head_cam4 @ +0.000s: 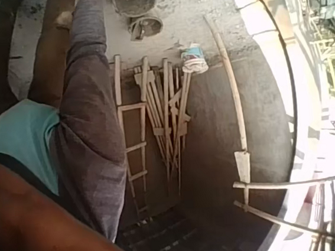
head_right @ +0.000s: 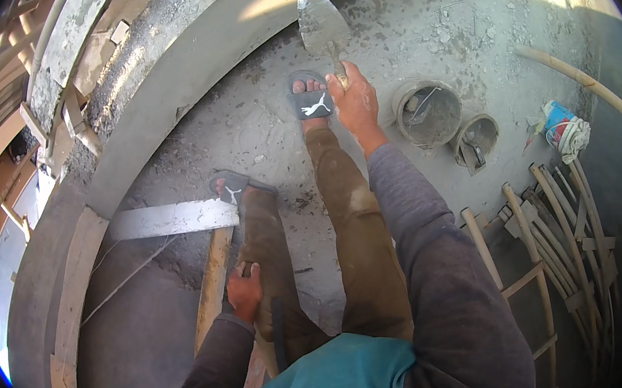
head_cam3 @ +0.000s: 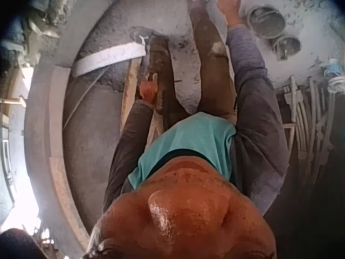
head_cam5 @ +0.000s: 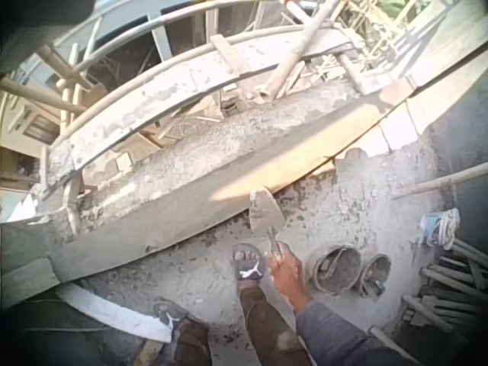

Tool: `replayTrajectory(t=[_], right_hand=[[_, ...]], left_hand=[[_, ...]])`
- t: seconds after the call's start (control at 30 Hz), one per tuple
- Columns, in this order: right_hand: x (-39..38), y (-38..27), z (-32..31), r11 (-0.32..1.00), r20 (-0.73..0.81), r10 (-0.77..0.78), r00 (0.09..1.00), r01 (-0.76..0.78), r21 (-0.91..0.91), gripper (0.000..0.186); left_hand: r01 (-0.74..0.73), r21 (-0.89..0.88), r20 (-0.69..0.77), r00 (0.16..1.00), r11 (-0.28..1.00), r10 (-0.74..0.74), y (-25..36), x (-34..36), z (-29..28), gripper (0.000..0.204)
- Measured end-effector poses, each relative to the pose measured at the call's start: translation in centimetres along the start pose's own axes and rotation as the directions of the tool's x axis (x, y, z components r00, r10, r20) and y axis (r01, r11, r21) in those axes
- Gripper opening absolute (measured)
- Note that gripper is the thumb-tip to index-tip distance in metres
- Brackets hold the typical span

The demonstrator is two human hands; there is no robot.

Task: The person scrapes excess mortar off a wooden plank with a trowel, then uses the trowel to smooth the mortar along a concrete ledge.

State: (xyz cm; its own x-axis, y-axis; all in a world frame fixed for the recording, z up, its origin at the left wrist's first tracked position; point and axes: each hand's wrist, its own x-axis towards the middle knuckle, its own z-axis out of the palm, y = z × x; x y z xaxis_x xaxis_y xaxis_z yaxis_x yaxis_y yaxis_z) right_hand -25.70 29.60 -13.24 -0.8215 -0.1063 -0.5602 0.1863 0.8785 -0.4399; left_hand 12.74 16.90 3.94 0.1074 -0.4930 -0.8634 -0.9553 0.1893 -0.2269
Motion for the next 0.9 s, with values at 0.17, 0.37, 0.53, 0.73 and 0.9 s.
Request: replayTrajectory(t=[0.17,0.37,0.53,0.73,0.9], right_hand=[[-1.1,-2.2,2.0,0.984,0.119,-0.153,0.981,0.163,-0.075,0.049],[-1.6,1.0,0.7,1.0,0.028,-0.014,1.0,0.014,0.0,0.047],[-2.2,0.5,1.9,0.992,0.057,-0.106,0.993,0.109,-0.058,0.046],[-2.8,-3.0,3.9,0.982,0.121,-0.177,0.977,0.183,-0.042,0.048],[-2.5,-0.1,2.1,0.989,0.085,-0.146,0.986,0.147,-0.004,0.048]], left_hand=[[0.024,0.021,0.001,1.0,0.999,-0.024,0.4,-0.1,0.2,0.056],[0.012,0.027,-0.021,1.0,1.0,-0.012,-0.3,0.0,0.7,0.055],[0.027,0.024,-0.014,1.0,0.999,-0.027,-0.1,-0.2,0.6,0.057],[0.004,0.017,-0.026,1.0,1.0,-0.004,-0.8,-0.1,1.2,0.056],[-0.015,-0.026,-0.007,1.0,1.0,0.015,-1.6,-0.1,1.5,0.057]])
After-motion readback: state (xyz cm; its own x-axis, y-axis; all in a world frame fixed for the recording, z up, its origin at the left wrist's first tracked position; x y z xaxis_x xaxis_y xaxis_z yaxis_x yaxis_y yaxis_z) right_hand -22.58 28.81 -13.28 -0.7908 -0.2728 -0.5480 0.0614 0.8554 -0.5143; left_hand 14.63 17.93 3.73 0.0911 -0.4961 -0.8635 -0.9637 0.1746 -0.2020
